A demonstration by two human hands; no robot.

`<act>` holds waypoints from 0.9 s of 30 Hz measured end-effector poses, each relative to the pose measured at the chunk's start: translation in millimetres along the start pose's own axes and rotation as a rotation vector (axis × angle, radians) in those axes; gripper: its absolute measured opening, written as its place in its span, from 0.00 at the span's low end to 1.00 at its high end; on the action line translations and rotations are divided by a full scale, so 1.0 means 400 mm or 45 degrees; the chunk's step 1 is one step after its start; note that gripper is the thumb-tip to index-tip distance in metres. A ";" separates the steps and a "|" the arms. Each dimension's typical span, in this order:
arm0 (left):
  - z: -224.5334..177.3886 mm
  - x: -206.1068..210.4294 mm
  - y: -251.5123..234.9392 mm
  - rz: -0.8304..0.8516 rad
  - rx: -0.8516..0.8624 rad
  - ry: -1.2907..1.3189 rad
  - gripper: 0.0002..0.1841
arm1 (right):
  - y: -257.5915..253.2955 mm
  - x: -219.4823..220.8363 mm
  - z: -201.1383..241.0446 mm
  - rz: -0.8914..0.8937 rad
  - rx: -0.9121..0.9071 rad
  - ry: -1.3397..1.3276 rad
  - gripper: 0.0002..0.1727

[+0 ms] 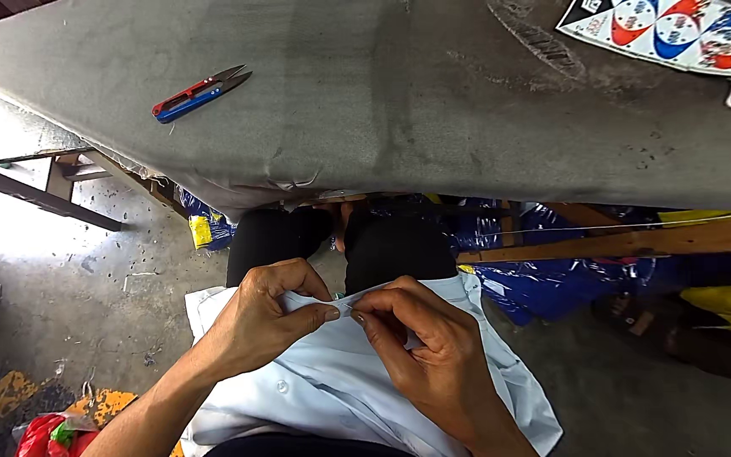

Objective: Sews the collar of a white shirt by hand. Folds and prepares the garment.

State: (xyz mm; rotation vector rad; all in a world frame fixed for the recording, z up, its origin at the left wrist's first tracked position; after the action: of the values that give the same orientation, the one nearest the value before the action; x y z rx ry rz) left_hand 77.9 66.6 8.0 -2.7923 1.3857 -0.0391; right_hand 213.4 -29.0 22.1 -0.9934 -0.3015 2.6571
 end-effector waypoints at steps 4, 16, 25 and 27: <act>-0.001 -0.001 0.001 0.008 -0.002 -0.001 0.06 | -0.001 0.000 0.000 -0.001 -0.006 -0.017 0.07; -0.006 -0.002 0.002 0.018 -0.012 -0.052 0.07 | -0.001 -0.001 -0.003 0.011 -0.021 -0.083 0.08; 0.018 0.017 -0.006 0.133 -0.045 0.213 0.06 | 0.001 0.000 0.001 -0.005 -0.025 -0.197 0.07; 0.026 0.022 -0.008 0.162 -0.063 0.286 0.05 | 0.002 0.001 0.000 0.003 -0.028 -0.223 0.07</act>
State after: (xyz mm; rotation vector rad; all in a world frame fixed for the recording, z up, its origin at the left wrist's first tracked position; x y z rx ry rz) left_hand 86.2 61.6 -2.1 -2.8040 1.6299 -0.3296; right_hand 212.8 -29.6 21.6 -0.7684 -0.3673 2.7534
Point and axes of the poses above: each hand's wrist, its own y-axis away from the middle knuckle, its own x-axis out of the palm, z = x × y, the point moved 10 cm from there along -y, towards the middle knuckle, and after that the axes turned 10 degrees about y, right-handed, at the moved point
